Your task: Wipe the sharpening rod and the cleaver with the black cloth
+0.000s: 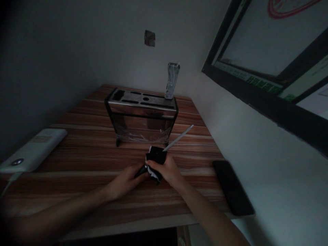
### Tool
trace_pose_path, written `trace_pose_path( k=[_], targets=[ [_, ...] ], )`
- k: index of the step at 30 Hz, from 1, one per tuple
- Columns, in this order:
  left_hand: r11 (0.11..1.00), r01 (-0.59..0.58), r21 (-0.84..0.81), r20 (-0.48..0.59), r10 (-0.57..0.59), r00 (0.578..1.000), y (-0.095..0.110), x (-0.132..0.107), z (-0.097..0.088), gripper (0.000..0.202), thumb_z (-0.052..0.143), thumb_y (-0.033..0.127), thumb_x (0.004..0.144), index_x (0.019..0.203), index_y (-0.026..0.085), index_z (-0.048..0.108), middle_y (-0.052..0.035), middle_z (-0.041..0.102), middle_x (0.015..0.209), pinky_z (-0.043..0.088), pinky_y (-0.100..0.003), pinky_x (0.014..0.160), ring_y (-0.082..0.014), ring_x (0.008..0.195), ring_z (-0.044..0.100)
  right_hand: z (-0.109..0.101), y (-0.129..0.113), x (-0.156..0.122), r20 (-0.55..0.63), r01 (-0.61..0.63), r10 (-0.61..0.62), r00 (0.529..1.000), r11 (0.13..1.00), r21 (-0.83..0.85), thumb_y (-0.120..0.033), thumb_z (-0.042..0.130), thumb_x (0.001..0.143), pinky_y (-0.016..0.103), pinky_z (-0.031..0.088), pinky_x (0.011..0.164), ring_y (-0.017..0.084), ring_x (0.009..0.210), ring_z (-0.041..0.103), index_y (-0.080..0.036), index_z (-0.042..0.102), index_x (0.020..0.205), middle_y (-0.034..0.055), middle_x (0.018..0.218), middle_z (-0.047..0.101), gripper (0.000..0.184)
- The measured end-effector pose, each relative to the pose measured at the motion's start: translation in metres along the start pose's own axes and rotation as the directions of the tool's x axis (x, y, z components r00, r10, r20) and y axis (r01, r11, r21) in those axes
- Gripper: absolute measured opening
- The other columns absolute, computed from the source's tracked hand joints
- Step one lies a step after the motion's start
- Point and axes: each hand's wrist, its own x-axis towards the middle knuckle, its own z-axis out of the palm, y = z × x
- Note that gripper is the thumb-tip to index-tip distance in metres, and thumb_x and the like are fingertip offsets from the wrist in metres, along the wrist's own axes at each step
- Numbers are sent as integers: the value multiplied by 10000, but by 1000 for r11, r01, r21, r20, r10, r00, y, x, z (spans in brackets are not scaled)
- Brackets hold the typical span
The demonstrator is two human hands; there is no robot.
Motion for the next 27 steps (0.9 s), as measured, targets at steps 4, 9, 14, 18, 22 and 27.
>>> trace_pose_path(
  k=[4,9,14,18,22,27],
  targets=[
    [1000,-1,11,-3,1,1000,1,0,0,229,421,326,880,908,153,569,-29,648,838,434,-236,686,-162,742,589,-1,2,0,12,0,0,1000,1000,13,-329,781,545,223,485,531,128,589,597,-165,666,733,-2,662,657,275],
    [999,-41,5,-20,41,999,0,-1,0,208,432,309,883,907,156,570,-19,640,836,428,-224,701,-153,747,590,-1,8,0,20,33,-34,999,999,39,-334,770,575,224,484,554,126,600,602,-179,669,754,-10,681,663,258],
    [999,-43,-6,-4,43,999,-1,0,0,210,434,306,882,924,155,573,-20,644,852,425,-220,700,-155,756,591,-4,8,0,21,51,-51,998,999,13,-338,760,593,218,477,532,124,590,594,-167,669,752,-7,673,654,250],
    [999,-28,18,-20,28,999,0,1,0,213,440,304,875,910,145,576,-19,630,811,417,-220,665,-151,717,575,-7,6,1,-35,86,-86,996,996,-3,-323,771,574,218,472,518,128,579,594,-170,660,749,-14,661,652,258],
    [999,-23,24,-12,23,1000,1,0,0,239,422,329,881,902,144,572,-12,609,782,402,-217,639,-143,693,556,-12,3,4,-68,101,-100,993,995,14,-317,779,561,224,481,522,133,576,603,-175,653,737,-20,655,658,258],
    [998,-19,58,-25,20,999,3,0,-2,212,425,323,864,822,151,540,15,543,695,373,-205,583,-123,625,508,-20,-3,8,-92,98,-90,992,991,87,-294,785,565,218,495,509,123,547,609,-180,654,781,-24,653,665,277]
  ],
)
